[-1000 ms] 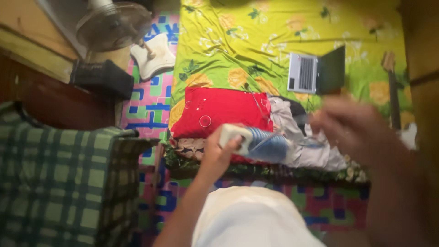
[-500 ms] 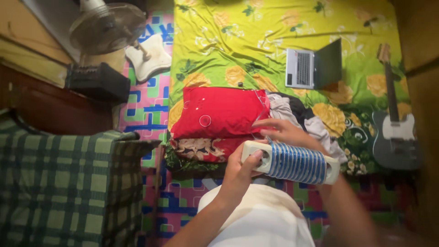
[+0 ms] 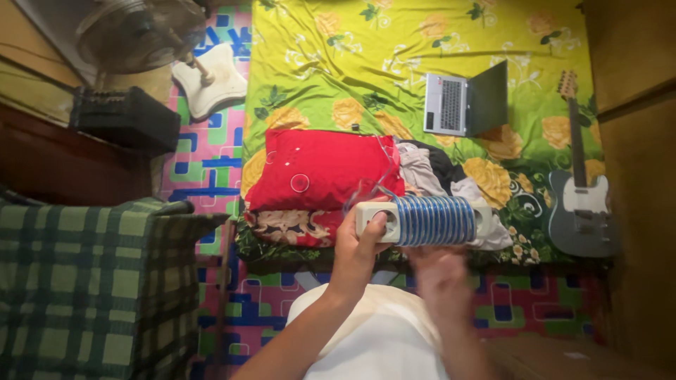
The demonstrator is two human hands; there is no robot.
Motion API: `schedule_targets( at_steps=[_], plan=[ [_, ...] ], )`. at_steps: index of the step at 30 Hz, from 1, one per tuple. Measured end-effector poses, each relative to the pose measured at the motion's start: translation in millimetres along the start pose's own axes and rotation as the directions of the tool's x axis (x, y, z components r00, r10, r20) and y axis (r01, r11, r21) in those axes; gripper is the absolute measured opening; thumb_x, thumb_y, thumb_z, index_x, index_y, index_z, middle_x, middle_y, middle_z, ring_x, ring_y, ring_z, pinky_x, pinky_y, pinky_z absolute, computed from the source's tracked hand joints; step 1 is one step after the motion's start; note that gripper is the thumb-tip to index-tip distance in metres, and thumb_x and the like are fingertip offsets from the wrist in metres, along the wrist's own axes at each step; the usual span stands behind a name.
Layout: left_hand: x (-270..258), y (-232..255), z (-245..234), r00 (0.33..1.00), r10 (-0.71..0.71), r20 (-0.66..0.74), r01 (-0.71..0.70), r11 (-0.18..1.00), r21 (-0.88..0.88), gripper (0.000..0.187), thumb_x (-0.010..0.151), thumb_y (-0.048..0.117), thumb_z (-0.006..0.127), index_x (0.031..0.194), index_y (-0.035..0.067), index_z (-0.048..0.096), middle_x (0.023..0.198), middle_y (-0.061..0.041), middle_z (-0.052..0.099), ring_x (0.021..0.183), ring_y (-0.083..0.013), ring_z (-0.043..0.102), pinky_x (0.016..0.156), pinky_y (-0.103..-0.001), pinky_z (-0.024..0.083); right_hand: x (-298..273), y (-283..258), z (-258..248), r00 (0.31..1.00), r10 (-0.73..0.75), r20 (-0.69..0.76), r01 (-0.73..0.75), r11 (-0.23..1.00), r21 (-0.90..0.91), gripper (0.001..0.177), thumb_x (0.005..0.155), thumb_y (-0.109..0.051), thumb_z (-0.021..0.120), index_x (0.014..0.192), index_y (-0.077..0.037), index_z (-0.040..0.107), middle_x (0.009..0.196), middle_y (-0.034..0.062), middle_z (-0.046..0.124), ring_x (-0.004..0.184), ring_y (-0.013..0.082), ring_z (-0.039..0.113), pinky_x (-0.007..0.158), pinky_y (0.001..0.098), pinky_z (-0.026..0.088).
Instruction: The person wraps a blue electrical cable around a white power strip by hand.
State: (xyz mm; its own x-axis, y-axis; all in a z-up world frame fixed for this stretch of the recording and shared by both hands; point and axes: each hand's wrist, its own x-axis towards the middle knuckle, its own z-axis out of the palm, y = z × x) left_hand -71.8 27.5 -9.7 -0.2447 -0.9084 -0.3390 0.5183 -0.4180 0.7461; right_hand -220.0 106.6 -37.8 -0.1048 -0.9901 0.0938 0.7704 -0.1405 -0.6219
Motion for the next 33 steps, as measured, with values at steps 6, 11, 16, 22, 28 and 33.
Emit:
schedule_targets(
  at_steps=[6,11,16,22,28,33],
  plan=[
    [-8,10,10,0.973,0.199,0.114,-0.207,0.976,0.061,0.061,0.091,0.014,0.065,0.147,0.012,0.043,0.117,-0.008,0.064,0.104,-0.014,0.065,0.091,-0.029,0.056,6,33,17,0.867,0.004,-0.499,-0.124,0.97,-0.207,0.044,0.096,-0.003,0.071,0.136,0.007,0.055,0.125,0.0121,0.063,0.111,0.0197,0.06,0.095,0.0332,0.047],
    [-1,27,8,0.942,0.23,0.246,-0.289,0.927,0.24,0.075,0.088,0.004,0.068,0.158,0.011,0.04,0.135,-0.01,0.062,0.116,-0.0157,0.062,0.099,-0.028,0.052,24,22,35,0.902,-0.098,-0.42,-0.031,0.957,-0.288,0.056,0.086,0.005,0.068,0.138,-0.002,0.049,0.125,0.0084,0.062,0.114,0.0166,0.064,0.101,0.0313,0.052],
    [1,47,-2,0.92,0.222,0.321,-0.372,0.751,0.546,0.049,0.091,0.004,0.069,0.139,0.011,0.065,0.142,-0.011,0.053,0.118,-0.0193,0.069,0.087,-0.03,0.064,38,10,36,0.894,-0.149,-0.422,-0.017,0.931,-0.365,0.059,0.084,0.012,0.068,0.138,-0.001,0.048,0.124,0.0106,0.061,0.11,0.019,0.065,0.098,0.0336,0.054],
    [-2,60,-1,0.891,0.27,0.365,-0.441,0.703,0.557,0.055,0.085,0.006,0.068,0.139,0.009,0.06,0.148,-0.01,0.047,0.113,-0.0191,0.065,0.088,-0.029,0.058,40,-8,39,0.927,-0.084,-0.366,-0.042,0.945,-0.323,0.067,0.08,0.015,0.065,0.141,-0.003,0.045,0.124,0.0124,0.061,0.112,0.0211,0.065,0.099,0.0355,0.053],
    [21,59,-20,0.812,0.27,0.518,-0.516,0.747,0.419,0.025,0.101,-0.001,0.061,0.123,0.002,0.074,0.138,-0.015,0.067,0.13,-0.0211,0.066,0.108,-0.034,0.055,29,-13,31,0.943,-0.042,-0.331,-0.095,0.917,-0.386,0.073,0.073,0.015,0.067,0.14,-0.002,0.044,0.124,0.0126,0.06,0.114,0.023,0.064,0.102,0.039,0.052],
    [23,63,-21,0.751,0.351,0.56,-0.638,0.607,0.474,0.018,0.089,-0.002,0.075,0.106,0.003,0.077,0.116,-0.01,0.076,0.112,-0.0172,0.073,0.098,-0.032,0.059,15,-22,25,0.971,0.049,-0.236,-0.112,0.959,-0.261,0.072,0.076,0.015,0.066,0.142,-0.001,0.043,0.125,0.0143,0.059,0.117,0.0247,0.062,0.103,0.0401,0.05]
  ],
)
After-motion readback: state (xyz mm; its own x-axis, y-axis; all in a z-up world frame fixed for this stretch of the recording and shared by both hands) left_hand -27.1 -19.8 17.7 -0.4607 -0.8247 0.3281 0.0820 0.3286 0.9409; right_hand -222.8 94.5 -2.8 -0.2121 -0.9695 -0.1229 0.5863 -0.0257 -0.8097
